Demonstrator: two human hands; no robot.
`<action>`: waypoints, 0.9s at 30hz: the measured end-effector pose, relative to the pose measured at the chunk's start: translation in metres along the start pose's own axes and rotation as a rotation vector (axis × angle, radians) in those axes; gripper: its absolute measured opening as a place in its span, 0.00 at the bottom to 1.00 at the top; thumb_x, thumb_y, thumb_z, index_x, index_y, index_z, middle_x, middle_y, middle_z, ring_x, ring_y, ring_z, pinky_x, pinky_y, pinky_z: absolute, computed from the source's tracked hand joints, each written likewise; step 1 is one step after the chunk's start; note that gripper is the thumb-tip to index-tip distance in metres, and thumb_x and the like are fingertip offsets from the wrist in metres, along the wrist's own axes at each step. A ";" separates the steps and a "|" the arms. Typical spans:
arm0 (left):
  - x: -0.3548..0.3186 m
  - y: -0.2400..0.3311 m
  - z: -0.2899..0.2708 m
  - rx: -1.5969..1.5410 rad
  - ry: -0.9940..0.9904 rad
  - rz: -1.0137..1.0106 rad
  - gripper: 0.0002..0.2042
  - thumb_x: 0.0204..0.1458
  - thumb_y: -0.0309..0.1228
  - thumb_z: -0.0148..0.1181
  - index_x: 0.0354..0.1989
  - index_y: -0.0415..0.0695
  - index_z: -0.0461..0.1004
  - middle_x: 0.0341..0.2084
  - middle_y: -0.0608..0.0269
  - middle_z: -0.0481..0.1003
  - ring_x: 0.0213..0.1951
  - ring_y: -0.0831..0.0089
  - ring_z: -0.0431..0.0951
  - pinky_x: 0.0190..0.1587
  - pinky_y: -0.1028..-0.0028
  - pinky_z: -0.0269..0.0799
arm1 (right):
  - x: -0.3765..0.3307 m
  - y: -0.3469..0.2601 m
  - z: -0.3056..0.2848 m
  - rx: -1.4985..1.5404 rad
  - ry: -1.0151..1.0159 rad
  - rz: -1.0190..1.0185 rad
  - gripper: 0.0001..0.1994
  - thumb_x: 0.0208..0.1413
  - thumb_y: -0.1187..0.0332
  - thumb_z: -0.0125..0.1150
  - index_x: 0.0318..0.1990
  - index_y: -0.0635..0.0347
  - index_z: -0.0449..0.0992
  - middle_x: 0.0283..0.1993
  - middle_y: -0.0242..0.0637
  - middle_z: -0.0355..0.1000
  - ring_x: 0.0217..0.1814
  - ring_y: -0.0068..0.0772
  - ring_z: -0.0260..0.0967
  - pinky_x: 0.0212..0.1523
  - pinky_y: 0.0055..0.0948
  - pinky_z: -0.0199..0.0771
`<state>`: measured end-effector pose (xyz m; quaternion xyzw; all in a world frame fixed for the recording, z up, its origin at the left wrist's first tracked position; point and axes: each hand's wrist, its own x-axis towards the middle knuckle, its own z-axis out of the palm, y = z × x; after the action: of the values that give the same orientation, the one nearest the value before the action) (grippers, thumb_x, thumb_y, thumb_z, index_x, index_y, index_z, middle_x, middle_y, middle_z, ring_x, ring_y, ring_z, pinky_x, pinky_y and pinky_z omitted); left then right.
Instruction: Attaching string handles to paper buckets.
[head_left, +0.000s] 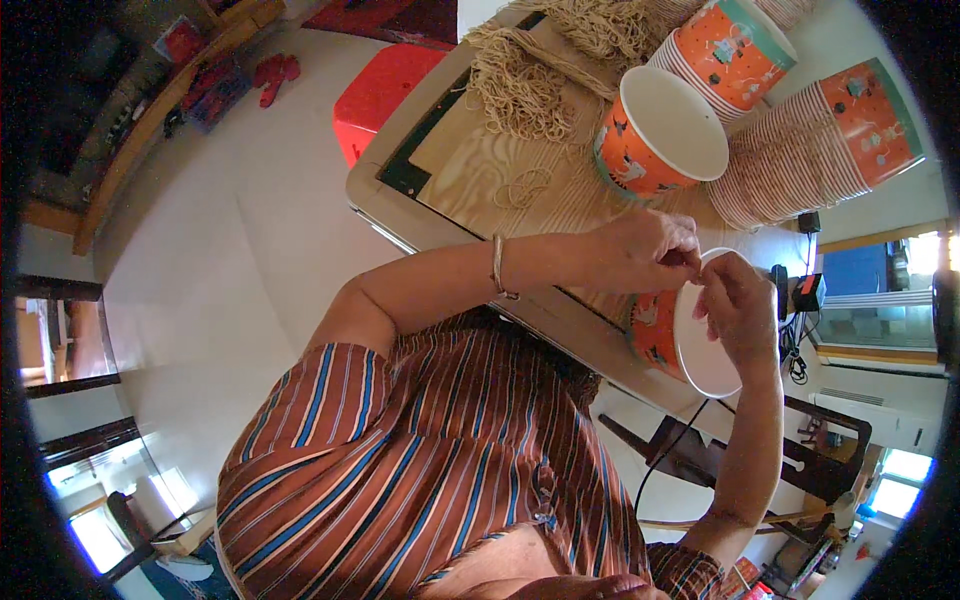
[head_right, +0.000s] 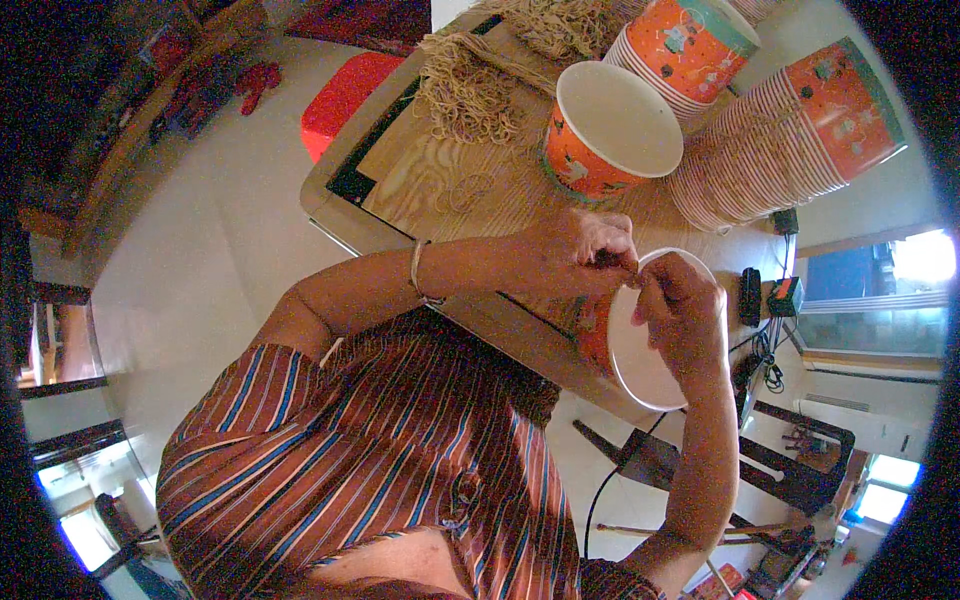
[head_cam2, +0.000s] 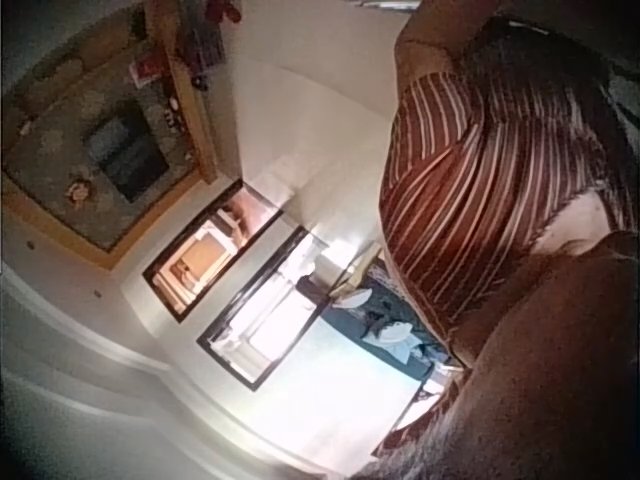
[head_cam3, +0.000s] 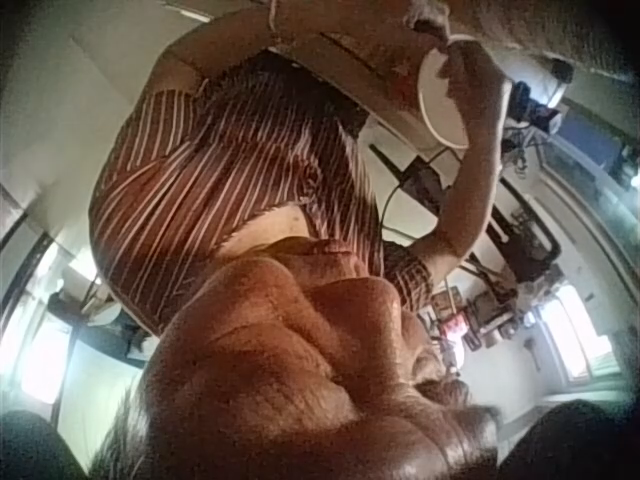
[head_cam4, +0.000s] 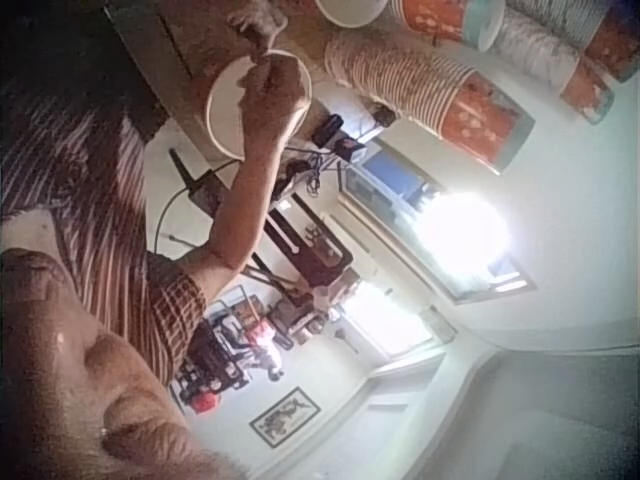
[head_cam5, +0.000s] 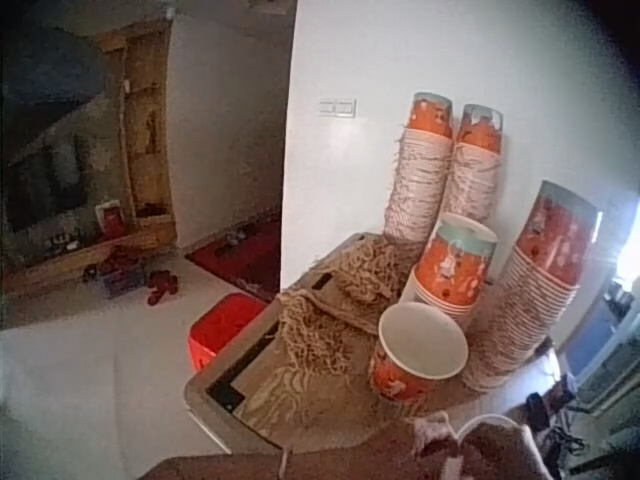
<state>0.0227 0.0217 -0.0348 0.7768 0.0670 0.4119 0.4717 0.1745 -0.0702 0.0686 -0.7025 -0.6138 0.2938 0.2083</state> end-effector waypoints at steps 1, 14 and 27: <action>0.000 -0.001 0.000 -0.001 -0.001 0.000 0.07 0.50 0.32 0.60 0.30 0.41 0.76 0.25 0.58 0.71 0.30 0.64 0.74 0.33 0.68 0.70 | 0.002 -0.001 -0.002 0.120 -0.043 0.086 0.07 0.60 0.72 0.52 0.31 0.62 0.73 0.21 0.31 0.70 0.16 0.17 0.63 0.13 0.19 0.61; -0.005 0.005 -0.003 -0.324 -0.076 -0.334 0.11 0.53 0.34 0.58 0.36 0.38 0.77 0.31 0.61 0.73 0.37 0.71 0.74 0.42 0.71 0.69 | -0.004 0.014 0.001 0.403 0.045 0.095 0.05 0.59 0.71 0.53 0.39 0.62 0.73 0.27 0.32 0.70 0.26 0.20 0.68 0.25 0.19 0.68; -0.001 0.005 -0.002 -0.072 -0.067 -0.127 0.10 0.53 0.36 0.59 0.34 0.41 0.78 0.27 0.61 0.70 0.33 0.69 0.74 0.36 0.70 0.69 | -0.016 0.002 0.005 -0.034 0.043 -0.018 0.06 0.60 0.69 0.55 0.35 0.61 0.74 0.23 0.33 0.74 0.18 0.18 0.67 0.20 0.22 0.68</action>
<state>0.0189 0.0199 -0.0313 0.7668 0.0854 0.3571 0.5265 0.1711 -0.0866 0.0659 -0.7065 -0.6204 0.2665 0.2122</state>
